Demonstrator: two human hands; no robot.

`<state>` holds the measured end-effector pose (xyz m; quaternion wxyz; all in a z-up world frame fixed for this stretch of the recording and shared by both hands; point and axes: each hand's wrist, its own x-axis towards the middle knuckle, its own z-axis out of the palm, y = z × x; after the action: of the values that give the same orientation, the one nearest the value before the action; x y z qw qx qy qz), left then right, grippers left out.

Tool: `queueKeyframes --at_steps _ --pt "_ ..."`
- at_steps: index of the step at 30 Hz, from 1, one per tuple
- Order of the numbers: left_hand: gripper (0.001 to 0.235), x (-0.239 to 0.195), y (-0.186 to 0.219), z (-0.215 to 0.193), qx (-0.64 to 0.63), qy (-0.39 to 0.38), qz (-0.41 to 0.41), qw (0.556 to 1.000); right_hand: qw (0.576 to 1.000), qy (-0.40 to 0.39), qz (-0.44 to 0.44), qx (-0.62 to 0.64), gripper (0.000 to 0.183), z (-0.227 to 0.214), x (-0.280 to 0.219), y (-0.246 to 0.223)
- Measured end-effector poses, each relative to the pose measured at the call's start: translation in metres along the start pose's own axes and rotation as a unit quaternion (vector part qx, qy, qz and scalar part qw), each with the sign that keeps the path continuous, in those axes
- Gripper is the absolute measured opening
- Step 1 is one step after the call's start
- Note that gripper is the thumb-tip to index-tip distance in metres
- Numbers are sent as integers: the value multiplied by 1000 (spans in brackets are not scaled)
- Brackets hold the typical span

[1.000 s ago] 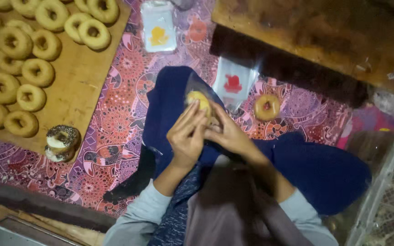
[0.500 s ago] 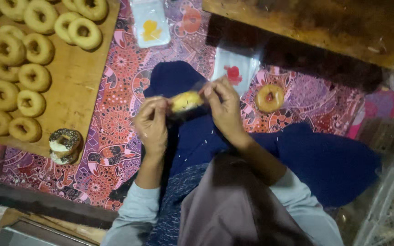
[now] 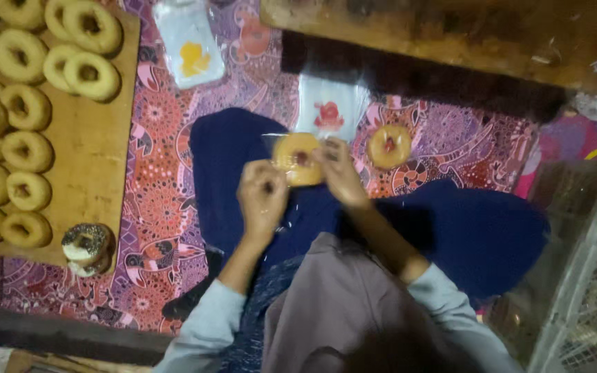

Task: The person sits on the floor and individually places donuts into small plastic bags. They pick up donuts from a wooden board, insert them into bags, and place the packaged donuts into a white plastic crate.

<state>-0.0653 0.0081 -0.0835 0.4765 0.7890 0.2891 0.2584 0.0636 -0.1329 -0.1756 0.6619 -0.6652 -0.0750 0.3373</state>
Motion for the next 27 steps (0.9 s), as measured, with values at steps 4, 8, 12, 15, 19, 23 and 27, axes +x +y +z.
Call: queueKeyframes --at_steps 4,8,12,15,19,23,27 --pt "16 51 -11 102 -33 -122 -15 992 995 15 -11 94 33 -86 13 -15" --pt "29 136 -86 184 148 -121 85 978 971 197 42 -131 34 -153 7 -14" --pt "30 153 -147 214 276 -257 36 925 775 246 -119 -569 51 -164 6 -25" --pt "11 144 -159 219 274 -269 45 922 662 205 -323 -644 35 -141 22 -49" --pt "17 137 -155 209 245 -245 90 934 896 160 -84 -406 41 -95 66 -70" --pt "9 143 -139 204 237 -249 76 936 933 142 -42 -329 34 -81 106 -64" --pt "12 139 -91 185 215 -308 113 920 711 267 -294 -580 67 -88 123 -56"
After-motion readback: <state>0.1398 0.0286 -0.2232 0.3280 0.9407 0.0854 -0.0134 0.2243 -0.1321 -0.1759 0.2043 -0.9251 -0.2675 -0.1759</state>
